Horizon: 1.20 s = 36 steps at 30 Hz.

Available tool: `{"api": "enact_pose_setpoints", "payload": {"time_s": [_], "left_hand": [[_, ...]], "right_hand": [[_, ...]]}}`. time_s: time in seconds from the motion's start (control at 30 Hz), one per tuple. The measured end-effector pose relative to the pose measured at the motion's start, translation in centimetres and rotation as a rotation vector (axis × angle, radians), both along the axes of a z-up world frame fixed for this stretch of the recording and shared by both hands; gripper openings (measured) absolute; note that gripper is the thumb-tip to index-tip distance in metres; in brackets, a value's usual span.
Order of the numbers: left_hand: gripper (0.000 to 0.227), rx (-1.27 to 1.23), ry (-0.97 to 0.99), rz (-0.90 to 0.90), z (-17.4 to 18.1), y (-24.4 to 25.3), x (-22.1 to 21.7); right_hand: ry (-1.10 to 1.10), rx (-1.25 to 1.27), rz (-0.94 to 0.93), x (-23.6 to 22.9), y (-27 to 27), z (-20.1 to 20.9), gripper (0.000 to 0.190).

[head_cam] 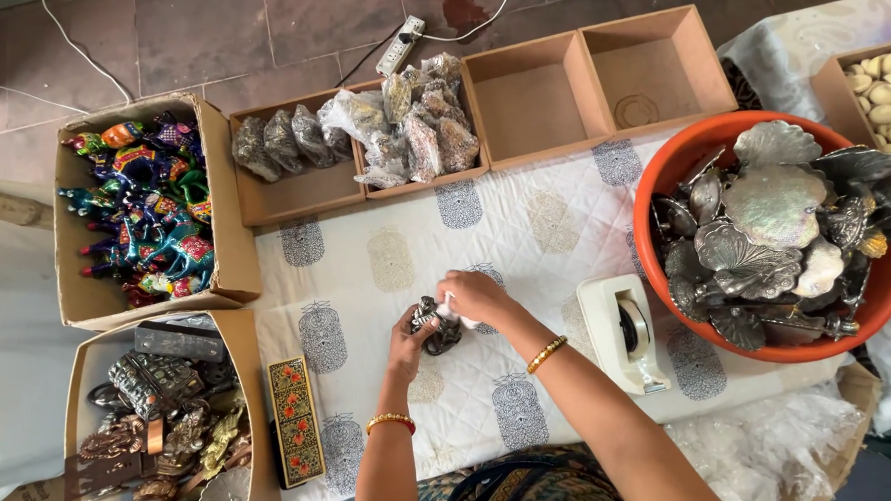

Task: The recorder is shown packing various small decorative souvenirs and trinkets into plastic bags.

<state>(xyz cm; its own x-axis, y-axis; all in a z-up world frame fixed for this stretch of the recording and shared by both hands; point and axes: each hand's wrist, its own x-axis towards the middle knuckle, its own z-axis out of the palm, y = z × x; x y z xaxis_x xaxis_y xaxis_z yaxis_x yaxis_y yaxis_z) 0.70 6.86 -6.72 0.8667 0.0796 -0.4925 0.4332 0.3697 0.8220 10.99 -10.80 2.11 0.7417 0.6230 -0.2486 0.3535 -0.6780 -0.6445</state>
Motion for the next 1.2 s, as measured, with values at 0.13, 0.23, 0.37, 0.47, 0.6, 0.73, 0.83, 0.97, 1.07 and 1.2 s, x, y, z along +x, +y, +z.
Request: {"api": "enact_pose_setpoints", "payload": {"time_s": [0.13, 0.23, 0.37, 0.47, 0.6, 0.73, 0.83, 0.97, 1.07, 1.2], "left_hand": [[0.06, -0.019, -0.035, -0.009, -0.4, 0.0, -0.3], [0.063, -0.042, 0.003, 0.014, -1.1, -0.1, -0.3], [0.068, -0.021, 0.015, 0.089, -2.0, -0.1, -0.3], [0.071, -0.048, 0.012, 0.155, -1.5, -0.5, -0.5], [0.073, 0.0, 0.131, 0.2, -0.3, -0.8, 0.2], [0.066, -0.005, 0.068, 0.176, -0.3, -0.7, 0.0], [0.061, -0.002, 0.038, 0.202, -0.5, -0.8, 0.1], [0.057, 0.027, 0.003, 0.169, -0.6, -0.8, -0.1], [0.056, 0.035, -0.026, 0.17, -0.8, -0.8, 0.2], [0.06, 0.06, 0.03, 0.191, -0.1, -1.0, 0.2]], "right_hand": [[0.019, 0.223, -0.066, 0.0, -0.6, -2.1, 0.018], [-0.026, 0.078, 0.004, 0.1, -1.8, -1.3, 0.012], [-0.103, -0.017, -0.141, -0.5, -3.4, 0.6, 0.013], [-0.122, 0.104, -0.376, -2.1, -3.9, -0.1, 0.02], [-0.147, 0.187, -0.429, -5.4, -2.8, -1.1, 0.024], [-0.342, 0.276, -0.258, -6.6, -1.1, -1.9, 0.016], [-0.465, 0.281, -0.109, -6.4, -0.7, -2.1, 0.013], [-0.458, 0.222, -0.077, -6.3, -1.2, -2.6, 0.013], [-0.441, 0.139, -0.114, -6.3, -0.9, -2.6, 0.013], [-0.259, -0.076, -0.22, -6.3, 1.1, -5.1, 0.014]]}}
